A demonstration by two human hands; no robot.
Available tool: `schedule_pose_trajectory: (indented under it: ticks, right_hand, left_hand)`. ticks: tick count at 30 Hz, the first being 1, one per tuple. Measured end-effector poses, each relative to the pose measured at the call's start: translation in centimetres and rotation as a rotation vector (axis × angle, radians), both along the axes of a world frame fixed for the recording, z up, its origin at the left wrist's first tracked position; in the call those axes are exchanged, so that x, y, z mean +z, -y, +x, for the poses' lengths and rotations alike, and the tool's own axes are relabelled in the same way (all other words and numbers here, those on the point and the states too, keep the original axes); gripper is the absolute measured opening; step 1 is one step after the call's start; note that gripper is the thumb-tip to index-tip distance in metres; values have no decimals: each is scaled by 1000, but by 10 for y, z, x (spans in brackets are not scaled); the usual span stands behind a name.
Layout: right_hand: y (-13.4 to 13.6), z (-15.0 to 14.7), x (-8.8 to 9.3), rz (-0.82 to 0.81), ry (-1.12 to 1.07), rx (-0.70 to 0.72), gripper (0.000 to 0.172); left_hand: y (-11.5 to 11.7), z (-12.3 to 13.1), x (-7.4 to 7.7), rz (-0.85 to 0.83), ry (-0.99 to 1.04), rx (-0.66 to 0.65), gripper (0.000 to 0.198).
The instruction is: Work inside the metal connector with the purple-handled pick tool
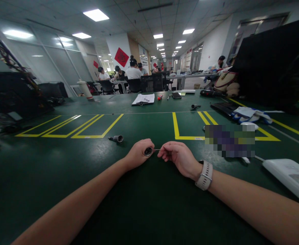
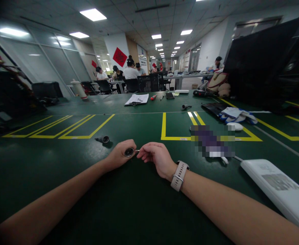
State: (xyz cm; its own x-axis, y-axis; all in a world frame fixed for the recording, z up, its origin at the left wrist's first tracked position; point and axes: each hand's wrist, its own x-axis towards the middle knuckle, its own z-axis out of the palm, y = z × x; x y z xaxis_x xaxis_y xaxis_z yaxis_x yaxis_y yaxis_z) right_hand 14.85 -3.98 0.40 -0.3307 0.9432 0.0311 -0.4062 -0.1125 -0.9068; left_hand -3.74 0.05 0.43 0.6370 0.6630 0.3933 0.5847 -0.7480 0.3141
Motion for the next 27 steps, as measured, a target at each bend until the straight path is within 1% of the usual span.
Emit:
schedule_pose_trajectory:
  ticks: [2, 6, 11, 19, 24, 27]
  right_hand:
    - [1, 0, 0, -3, 9, -10, 16]
    - [3, 0, 3, 9, 44, -69, 15]
    - [3, -2, 3, 21, 63, -129, 14]
    - [3, 0, -3, 76, 104, -148, 16]
    - [4, 0, -4, 100, 159, -164, 17]
    - [4, -1, -3, 103, 190, -168, 17]
  left_hand:
    - [0, 1, 0, 1, -41, 0, 11]
    - [-1, 2, -1, 47, -121, 48, 10]
    - [-1, 3, -1, 60, -156, 117, 9]
    - [-2, 3, 1, 46, -120, 175, 11]
    - [-3, 3, 0, 43, -97, 229, 8]
    - [-4, 3, -2, 45, -96, 234, 7]
